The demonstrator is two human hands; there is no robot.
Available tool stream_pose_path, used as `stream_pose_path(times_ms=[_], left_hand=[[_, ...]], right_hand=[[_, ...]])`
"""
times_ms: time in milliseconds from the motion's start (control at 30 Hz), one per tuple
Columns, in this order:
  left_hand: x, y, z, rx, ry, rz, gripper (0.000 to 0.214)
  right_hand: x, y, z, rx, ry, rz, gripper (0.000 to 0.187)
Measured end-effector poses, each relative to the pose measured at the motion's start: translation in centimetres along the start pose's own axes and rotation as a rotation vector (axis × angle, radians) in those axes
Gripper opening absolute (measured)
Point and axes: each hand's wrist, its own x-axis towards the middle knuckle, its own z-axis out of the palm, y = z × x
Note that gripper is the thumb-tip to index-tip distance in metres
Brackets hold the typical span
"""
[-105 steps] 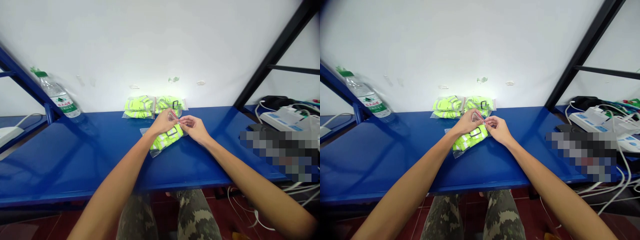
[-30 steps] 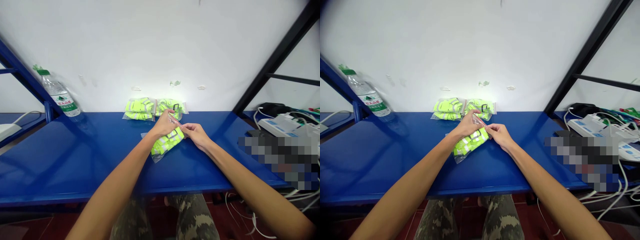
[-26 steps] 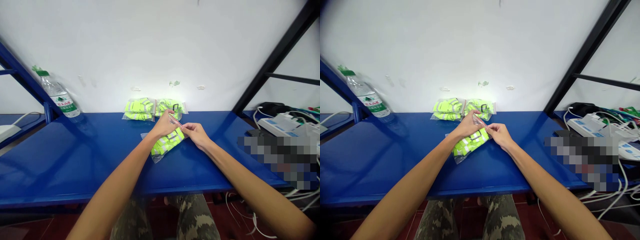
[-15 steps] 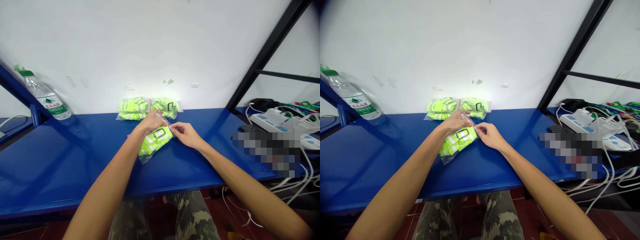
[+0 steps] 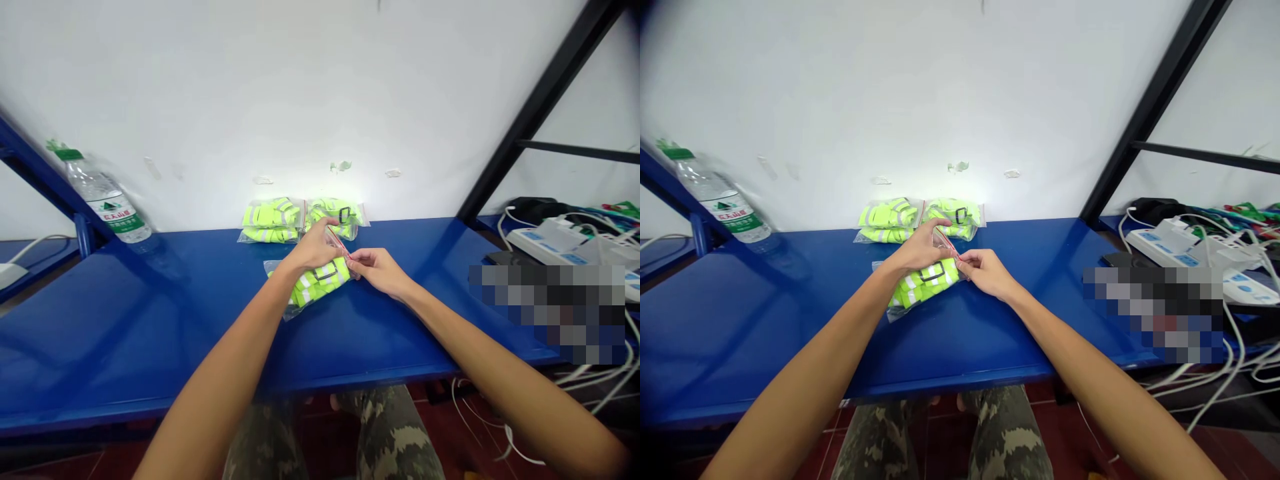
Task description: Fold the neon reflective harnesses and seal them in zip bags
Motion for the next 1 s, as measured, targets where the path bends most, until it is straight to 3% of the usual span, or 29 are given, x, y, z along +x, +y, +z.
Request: stream_pose_path(times_ms=[167,333,433,533,667,767,1000], left_hand=[[0.1,0.2,0.5,-0.005,0.023,-0.029,0.070],[0.5,-0.2,0.3,-0.274,-0.029,-0.045,0.068],[0.7,-0.1,0.6,-0.251,0.089,-0.061,0.051],[0.8,0.5,1.6,-0.146,0.182,0.016,0.046],[0.9,0.4,2.5,-0.184,0.101,0.110,0.049],[1.3,-0.5,2.0,-0.340,0.091,0.067,0.050],[1.8,-2.0,0.0,-0.443,0.261,-0.047,0.058]], right_hand=[[0.1,0.3,-0.4,-0.080,-0.007,-0.085,0.043],[0.5,0.7,-0.8,-0.163,0.052,-0.141,0.040],[0.5,0.7,-0.6,-0.235,0.111,-0.174,0.040],[0.3,0.4,-0.5,-0.371,0.153,-0.246,0.039],[0.1,0.1,-0.7,-0.489,0.121,-0.315,0.041],[0.0,0.1,-0.7,-0.493,0.132,-0.332,0.046],[-0.3,-0.1,-0.1,-0.656,0.071,-0.320,0.044]])
